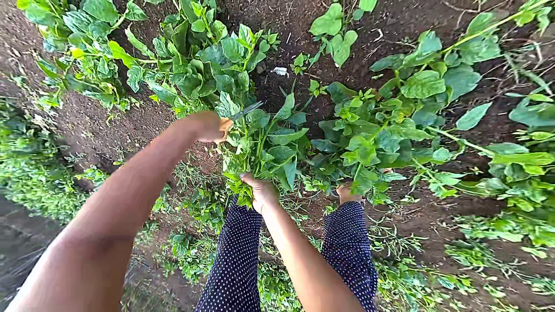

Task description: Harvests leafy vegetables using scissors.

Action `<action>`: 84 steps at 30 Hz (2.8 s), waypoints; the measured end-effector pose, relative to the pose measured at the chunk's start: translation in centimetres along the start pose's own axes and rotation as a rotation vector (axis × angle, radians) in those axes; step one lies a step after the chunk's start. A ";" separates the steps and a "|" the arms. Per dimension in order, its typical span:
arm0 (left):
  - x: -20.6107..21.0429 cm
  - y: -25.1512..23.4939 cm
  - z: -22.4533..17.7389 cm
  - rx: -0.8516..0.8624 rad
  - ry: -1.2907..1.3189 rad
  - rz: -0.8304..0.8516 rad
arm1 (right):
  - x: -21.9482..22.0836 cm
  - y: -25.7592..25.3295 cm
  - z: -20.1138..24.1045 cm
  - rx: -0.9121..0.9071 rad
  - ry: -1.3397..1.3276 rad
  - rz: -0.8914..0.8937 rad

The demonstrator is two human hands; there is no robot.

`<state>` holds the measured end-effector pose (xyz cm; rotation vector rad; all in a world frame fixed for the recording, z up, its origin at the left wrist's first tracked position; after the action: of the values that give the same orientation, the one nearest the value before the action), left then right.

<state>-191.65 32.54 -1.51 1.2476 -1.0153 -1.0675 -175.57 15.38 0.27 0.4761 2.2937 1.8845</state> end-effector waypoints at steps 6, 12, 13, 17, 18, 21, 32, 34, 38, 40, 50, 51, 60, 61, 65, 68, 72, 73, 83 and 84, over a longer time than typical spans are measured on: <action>-2.4 0.0 -0.5 -0.450 0.030 0.134 | -0.7 -0.1 0.9 -0.049 0.057 -0.015; -2.6 -1.5 -0.1 -0.481 0.121 0.149 | -0.4 0.5 1.2 -0.045 0.057 -0.012; -2.5 -1.7 -0.2 -0.473 0.146 0.137 | -0.5 0.6 1.2 -0.043 0.070 -0.019; -2.4 -1.9 -1.2 -0.387 0.299 0.052 | -0.7 0.9 2.2 -0.068 0.124 -0.042; -2.2 -2.0 -1.3 -0.371 0.308 0.044 | -0.8 0.9 2.5 -0.081 0.125 -0.051; -1.2 -2.5 -2.1 -0.298 0.249 0.104 | -1.2 0.9 3.0 -0.114 0.117 -0.074; 3.6 -1.0 0.5 0.005 0.446 0.059 | -6.1 6.4 2.3 -0.136 0.132 -0.129; 8.0 0.7 3.4 0.085 0.593 -0.013 | -8.8 9.1 2.6 -0.164 0.123 -0.083; 21.2 6.4 10.7 0.032 0.731 0.016 | -13.8 15.7 2.6 -0.180 0.128 -0.054; 26.9 9.8 13.5 -0.014 0.701 0.117 | -14.7 19.4 2.5 -0.195 0.110 -0.025; 37.2 22.0 21.9 -0.171 0.957 0.335 | -8.9 31.1 -1.6 -0.294 -0.184 0.317; 37.9 22.7 22.3 -0.174 1.024 0.325 | -8.5 31.7 -2.0 -0.299 -0.212 0.351; 42.8 28.0 22.6 -0.144 1.148 0.248 | -6.2 36.4 -5.0 -0.330 -0.323 0.593; 43.5 28.7 22.8 -0.131 1.137 0.244 | -5.9 36.9 -5.2 -0.342 -0.326 0.634; 45.4 30.8 24.5 -0.120 1.066 0.174 | -5.1 38.9 -5.7 -0.453 -0.270 0.667; 44.5 30.9 27.2 -0.118 1.004 0.075 | -4.4 39.5 -6.2 -0.469 -0.300 0.691; 42.9 32.3 31.0 -0.114 1.022 -0.024 | -2.4 40.2 -8.6 -0.382 -0.360 0.786; 42.7 32.2 32.1 -0.107 1.062 -0.046 | -1.5 40.2 -9.1 -0.365 -0.364 0.797; 40.3 30.6 49.9 -0.128 1.031 -0.078 | 14.6 37.0 -13.1 -0.357 -0.373 0.924; 39.5 30.8 51.6 -0.125 1.044 -0.093 | 16.0 36.8 -13.6 -0.379 -0.389 0.874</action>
<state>-231.79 -16.34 32.79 1.4829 -0.0870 -0.3961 -188.97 14.12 40.40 1.7964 1.5100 2.1853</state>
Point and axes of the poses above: each hand's wrist, its own y-axis away from the middle knuckle, its own x-axis out of the palm, z = x × y, the point moved 9 cm from there along -y, towards the middle knuckle, and after that the axes turned 1 degree about x, right-handed, at the moved point
